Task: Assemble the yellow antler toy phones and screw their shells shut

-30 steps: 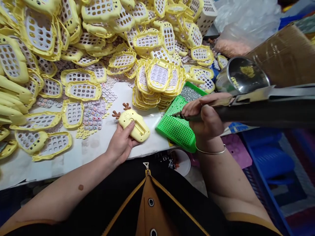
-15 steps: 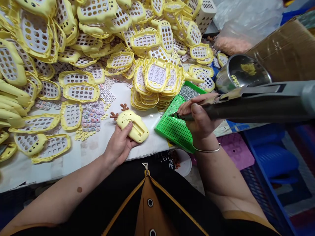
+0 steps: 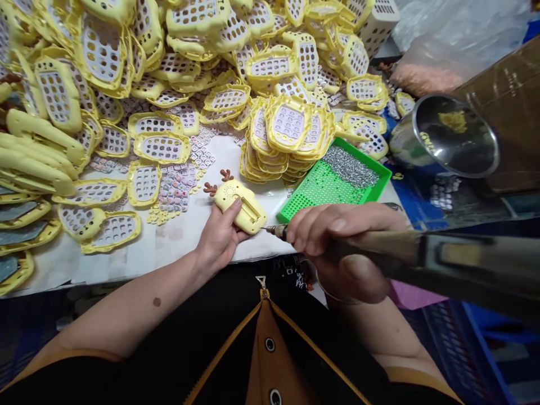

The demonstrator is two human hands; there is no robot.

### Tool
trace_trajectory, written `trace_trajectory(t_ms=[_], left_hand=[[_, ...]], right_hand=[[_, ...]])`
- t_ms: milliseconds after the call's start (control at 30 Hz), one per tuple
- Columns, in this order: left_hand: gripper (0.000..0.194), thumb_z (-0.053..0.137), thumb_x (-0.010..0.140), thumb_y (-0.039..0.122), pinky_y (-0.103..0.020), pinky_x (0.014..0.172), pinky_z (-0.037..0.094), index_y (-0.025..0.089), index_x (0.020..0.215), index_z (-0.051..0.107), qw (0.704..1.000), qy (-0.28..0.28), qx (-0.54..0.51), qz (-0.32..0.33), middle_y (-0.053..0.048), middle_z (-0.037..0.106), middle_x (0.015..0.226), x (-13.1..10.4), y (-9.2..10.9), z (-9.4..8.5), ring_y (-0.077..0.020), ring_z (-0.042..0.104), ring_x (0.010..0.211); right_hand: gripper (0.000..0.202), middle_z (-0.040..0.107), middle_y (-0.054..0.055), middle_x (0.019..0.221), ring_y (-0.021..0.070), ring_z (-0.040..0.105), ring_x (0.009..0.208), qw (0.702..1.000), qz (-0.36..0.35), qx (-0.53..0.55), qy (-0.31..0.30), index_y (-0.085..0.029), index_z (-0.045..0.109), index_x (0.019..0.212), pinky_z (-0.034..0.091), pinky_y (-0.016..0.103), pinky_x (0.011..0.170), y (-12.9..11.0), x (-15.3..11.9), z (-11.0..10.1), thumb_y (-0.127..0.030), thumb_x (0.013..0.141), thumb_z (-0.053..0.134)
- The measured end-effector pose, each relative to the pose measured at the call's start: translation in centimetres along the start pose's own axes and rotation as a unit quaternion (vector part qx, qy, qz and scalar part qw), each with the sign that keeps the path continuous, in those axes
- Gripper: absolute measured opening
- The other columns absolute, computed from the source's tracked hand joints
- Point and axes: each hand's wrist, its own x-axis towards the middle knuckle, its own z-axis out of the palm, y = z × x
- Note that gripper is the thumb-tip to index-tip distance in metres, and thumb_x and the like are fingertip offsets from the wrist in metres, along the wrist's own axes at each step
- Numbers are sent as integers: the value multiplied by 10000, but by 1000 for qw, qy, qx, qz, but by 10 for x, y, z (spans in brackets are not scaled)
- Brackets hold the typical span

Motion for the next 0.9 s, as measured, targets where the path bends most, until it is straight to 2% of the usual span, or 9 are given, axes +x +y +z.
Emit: trace_trajectory(t_ms=[67,167,300,467,567,667,767,900], left_hand=[[346,658,819,255,-478,805,565,284,1128,507,1000,6,4,-2,-43,657,1107,-1,0,1,-219,665,946],[337,659,813,250,-463,786,567,270,1108,497,1000,9,6,-2,-38,667,1033,-2,1,2,-214,673,901],[321,636,824,248,-459,799,563,267,1106,484,1000,3,15,4,-41,663,1039,-3,1,2,-212,673,895],[283,619,834,250,-425,780,573,264,1077,475,999,5,28,19,-34,659,1044,-2,-2,1,-203,670,900],[283,621,835,266,-415,770,576,268,1076,474,999,8,33,17,-28,664,1045,-2,-3,1,-197,671,894],[306,626,835,280,-420,765,575,272,1094,463,999,3,33,14,-31,666,1062,-2,-3,0,-191,672,880],[314,630,835,282,-434,763,573,268,1097,457,1000,-3,28,13,-38,659,1086,-2,-2,-1,-185,671,863],[323,652,818,278,-449,781,562,269,1081,464,1000,1,16,17,-30,661,1051,-1,-5,0,-188,671,861]], right_hand=[[210,582,-24,611,146,579,507,1000,10,15,-18,-234,647,981,511,325,483,7,-7,6,-268,774,663],[212,598,-17,647,146,581,527,999,28,15,-6,-236,647,974,510,332,506,17,-13,9,-240,763,674],[199,603,-23,635,142,573,515,998,43,-32,-13,-249,627,948,513,320,511,23,-15,12,-244,756,678],[146,581,-31,561,146,555,482,996,15,-75,-51,-242,583,785,469,295,458,25,-9,18,-201,710,702],[152,577,-33,563,152,563,499,996,36,-63,-59,-244,569,776,469,302,471,27,-7,18,-182,712,693],[123,566,-37,588,145,565,519,997,53,-13,-48,-238,568,810,488,308,503,31,-7,15,-196,755,670],[92,556,-45,593,126,551,492,998,29,35,-33,-231,565,815,492,297,487,34,-8,14,-218,789,653],[141,539,-70,552,109,522,444,1000,3,14,6,-251,524,763,497,282,473,36,-13,17,-284,807,654]])
